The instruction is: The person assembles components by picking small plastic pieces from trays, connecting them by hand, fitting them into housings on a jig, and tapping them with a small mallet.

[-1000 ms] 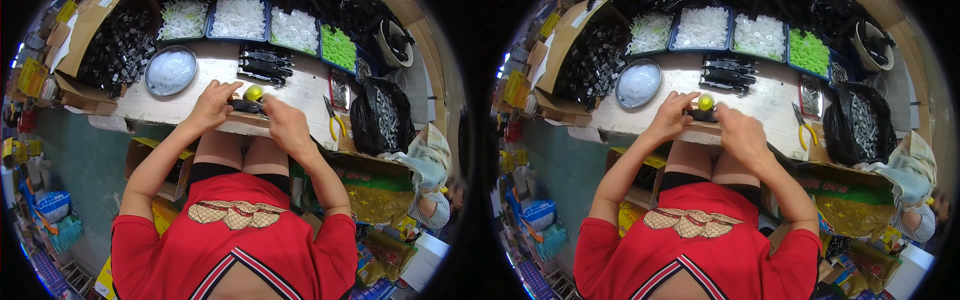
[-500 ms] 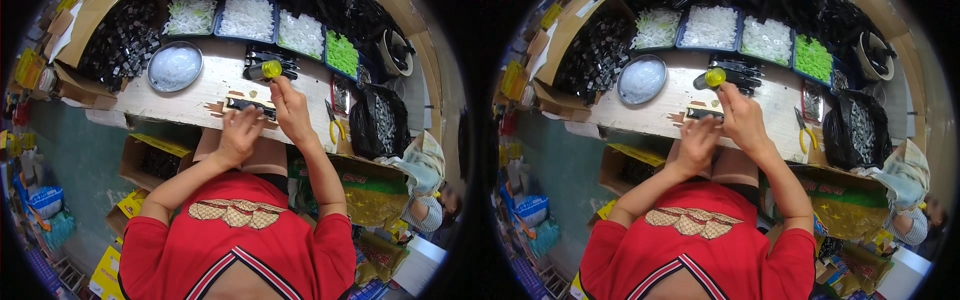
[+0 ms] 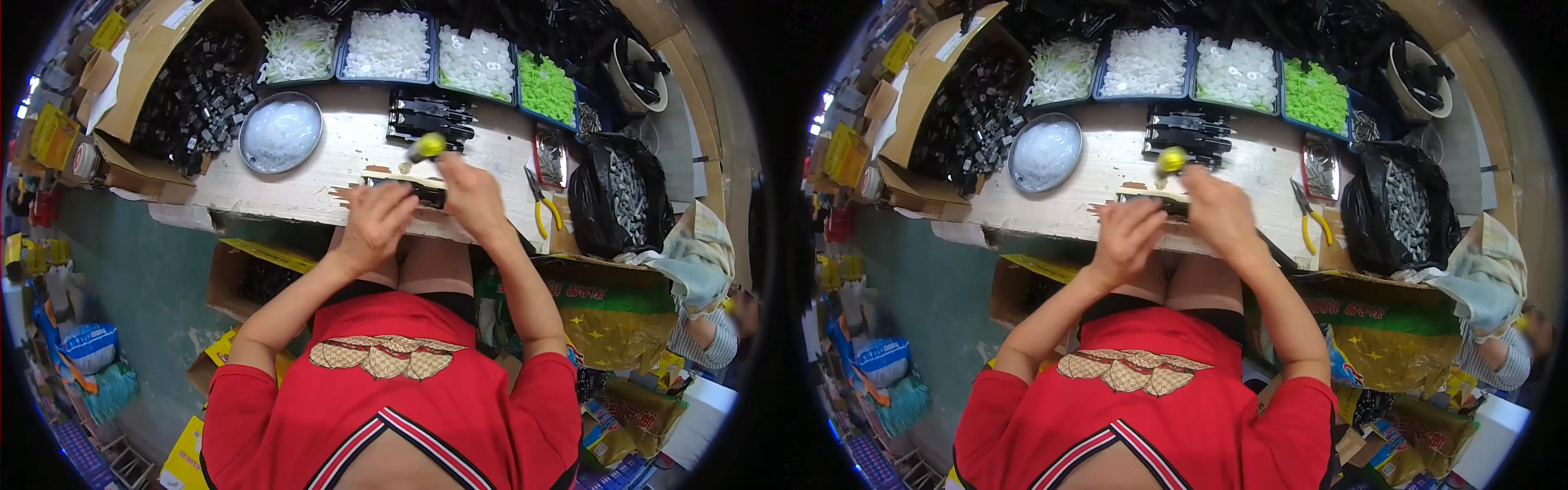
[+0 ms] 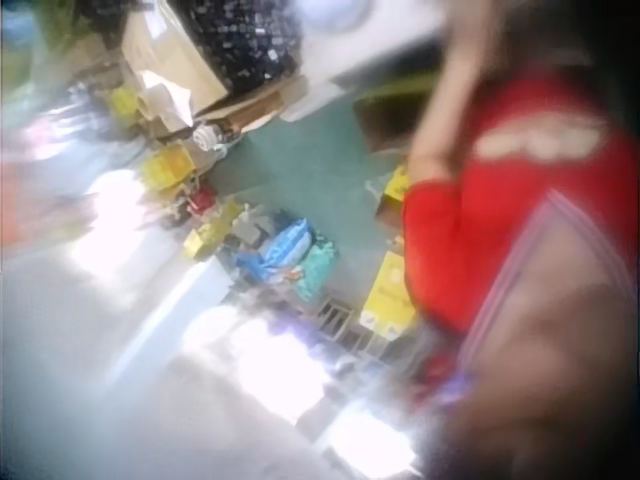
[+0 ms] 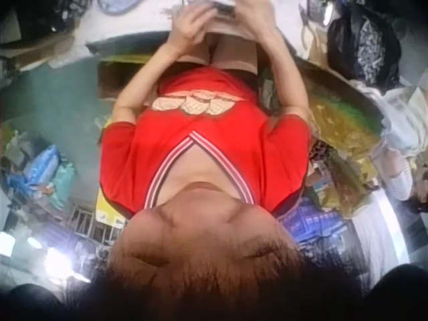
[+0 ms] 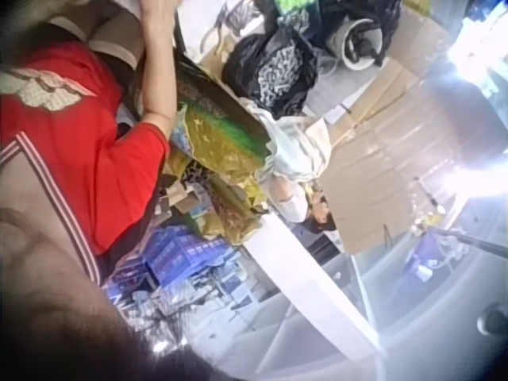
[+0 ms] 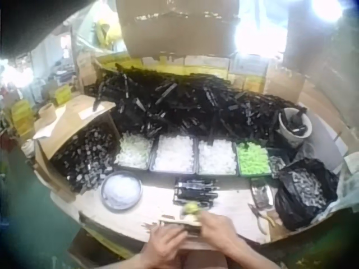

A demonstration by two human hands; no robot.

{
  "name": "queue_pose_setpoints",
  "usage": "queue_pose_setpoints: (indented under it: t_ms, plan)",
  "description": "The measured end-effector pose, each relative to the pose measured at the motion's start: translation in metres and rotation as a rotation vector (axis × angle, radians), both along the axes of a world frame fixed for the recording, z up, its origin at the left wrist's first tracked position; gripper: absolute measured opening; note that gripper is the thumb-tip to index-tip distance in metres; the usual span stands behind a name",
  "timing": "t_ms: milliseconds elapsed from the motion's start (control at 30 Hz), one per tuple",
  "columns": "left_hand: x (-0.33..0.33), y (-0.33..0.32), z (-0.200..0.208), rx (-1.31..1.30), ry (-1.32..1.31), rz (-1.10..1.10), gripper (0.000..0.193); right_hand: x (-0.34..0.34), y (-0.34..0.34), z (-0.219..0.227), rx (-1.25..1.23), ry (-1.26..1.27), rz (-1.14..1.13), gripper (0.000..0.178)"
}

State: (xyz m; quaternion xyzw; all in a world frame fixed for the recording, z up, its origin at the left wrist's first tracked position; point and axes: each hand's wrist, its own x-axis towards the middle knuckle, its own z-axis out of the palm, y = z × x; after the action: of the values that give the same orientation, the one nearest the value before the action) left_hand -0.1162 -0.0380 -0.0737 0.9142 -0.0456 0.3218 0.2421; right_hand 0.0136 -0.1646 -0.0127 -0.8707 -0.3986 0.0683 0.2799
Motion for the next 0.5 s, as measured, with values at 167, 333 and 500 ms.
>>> queue_pose_setpoints:
  t_ms: [167, 333, 500]
  plan:
    - [0.019, 0.037, 0.011, 0.073, 0.089, -0.022, 0.033, 0.019, -0.067, -0.026, -0.03, -0.371, -0.221, 0.015]
    - [0.04, 0.049, 0.028, 0.036, 0.056, -0.234, 0.029, 0.023, -0.093, -0.044, -0.181, -0.376, -0.237, 0.017]
    - [0.109, 0.061, 0.042, 0.165, -0.104, -0.112, 0.021, 0.035, -0.082, -0.036, 0.008, -0.425, -0.235, 0.023]
